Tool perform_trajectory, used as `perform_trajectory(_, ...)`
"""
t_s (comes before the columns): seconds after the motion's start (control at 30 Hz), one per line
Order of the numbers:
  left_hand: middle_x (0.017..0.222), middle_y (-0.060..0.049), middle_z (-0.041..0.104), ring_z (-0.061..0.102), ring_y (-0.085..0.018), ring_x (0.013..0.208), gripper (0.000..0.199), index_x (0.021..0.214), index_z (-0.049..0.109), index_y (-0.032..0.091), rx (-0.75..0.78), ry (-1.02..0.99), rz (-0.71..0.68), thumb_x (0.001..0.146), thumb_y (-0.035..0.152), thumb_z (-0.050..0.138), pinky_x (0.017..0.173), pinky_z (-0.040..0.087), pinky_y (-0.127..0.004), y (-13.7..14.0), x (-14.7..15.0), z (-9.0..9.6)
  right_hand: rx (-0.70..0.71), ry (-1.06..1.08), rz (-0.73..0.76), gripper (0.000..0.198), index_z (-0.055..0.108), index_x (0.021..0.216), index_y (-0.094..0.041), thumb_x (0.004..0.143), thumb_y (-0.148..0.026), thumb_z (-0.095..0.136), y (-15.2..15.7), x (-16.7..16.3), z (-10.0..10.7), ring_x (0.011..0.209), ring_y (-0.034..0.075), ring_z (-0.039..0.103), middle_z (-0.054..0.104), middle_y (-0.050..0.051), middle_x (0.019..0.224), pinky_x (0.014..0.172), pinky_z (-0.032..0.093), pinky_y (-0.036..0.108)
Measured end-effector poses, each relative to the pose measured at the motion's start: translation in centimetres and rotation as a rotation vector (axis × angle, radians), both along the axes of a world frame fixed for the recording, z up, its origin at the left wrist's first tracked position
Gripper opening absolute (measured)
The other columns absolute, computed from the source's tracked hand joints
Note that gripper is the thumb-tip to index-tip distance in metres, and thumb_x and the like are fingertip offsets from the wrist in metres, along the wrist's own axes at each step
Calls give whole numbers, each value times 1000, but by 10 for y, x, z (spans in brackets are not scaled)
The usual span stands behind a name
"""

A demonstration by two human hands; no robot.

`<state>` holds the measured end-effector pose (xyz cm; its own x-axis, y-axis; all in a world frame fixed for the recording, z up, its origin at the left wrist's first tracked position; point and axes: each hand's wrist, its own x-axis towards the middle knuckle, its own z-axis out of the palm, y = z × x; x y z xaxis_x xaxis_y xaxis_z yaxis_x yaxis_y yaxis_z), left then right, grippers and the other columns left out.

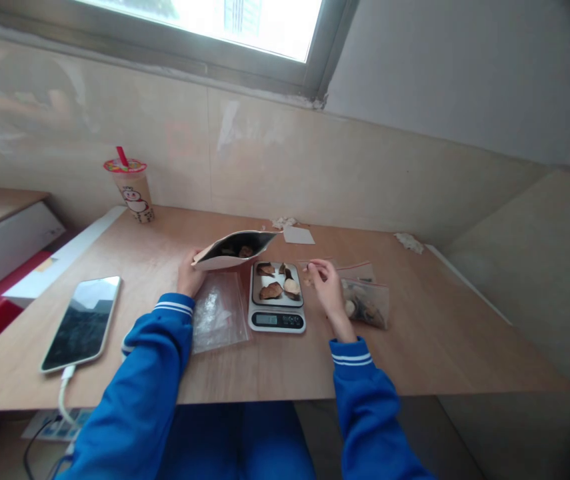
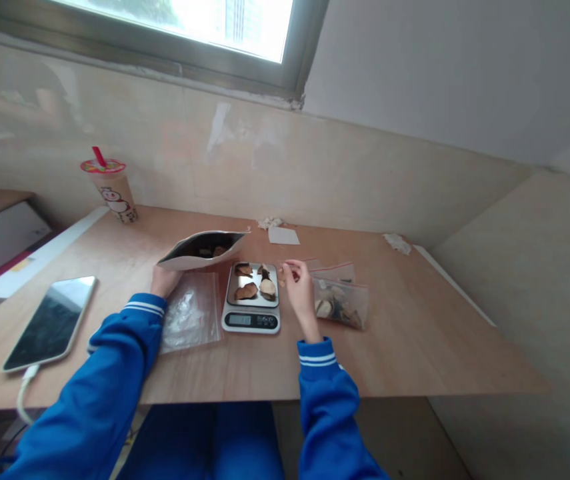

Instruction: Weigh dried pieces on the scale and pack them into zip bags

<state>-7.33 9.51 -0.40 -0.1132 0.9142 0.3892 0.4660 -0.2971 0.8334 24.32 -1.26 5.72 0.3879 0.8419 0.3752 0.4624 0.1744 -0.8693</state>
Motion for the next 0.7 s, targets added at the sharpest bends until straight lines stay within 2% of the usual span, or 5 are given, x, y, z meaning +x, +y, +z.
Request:
perform_trajectory(0.17, 93, -8, 72, 67, -31, 90, 27, 90, 66, 17, -27, -4, 52, 66, 23, 57, 79, 54, -39, 4, -1, -2, -78, 37, -79, 56, 60, 87, -15, 76, -68, 51, 43, 16, -42, 78, 23, 68, 71, 15, 86, 69, 52, 36)
perform_trajectory(0.4, 96, -10, 71, 66, -31, 93, 27, 89, 66, 16, -12, 15, 36, 66, 24, 56, 82, 54, -41, 5, -3, -5, -80, -144, 10, 48, 65, 79, -18, 81, -63, 50, 38, -2, -35, 86, 24, 62, 67, 11, 86, 84, 48, 40)
perform_trajectory(0.57, 97, -10, 71, 66, -30, 93, 29, 92, 66, 16, -13, 17, 33, 67, 25, 55, 82, 54, -40, 4, -1, -2, 5, -240, 39, 50, 67, 90, -19, 92, -57, 36, 22, 3, -7, 99, 23, 58, 64, 10, 94, 92, 45, 39)
perform_trajectory(0.63, 97, -9, 71, 66, -29, 94, 29, 93, 66, 16, -13, 22, 30, 67, 25, 55, 82, 54, -39, 3, 0, -1, 67, -181, 47, 46, 66, 93, -18, 93, -55, 38, 10, -3, 19, 95, 21, 59, 64, 10, 97, 84, 49, 36)
perform_trajectory(0.7, 97, -9, 71, 66, -29, 94, 30, 93, 66, 15, -10, 31, 30, 67, 25, 55, 83, 54, -39, 1, 0, 1, 103, -64, 180, 37, 64, 96, -19, 94, -48, 42, -4, -17, 53, 83, 17, 61, 65, 6, 96, 74, 51, 30)
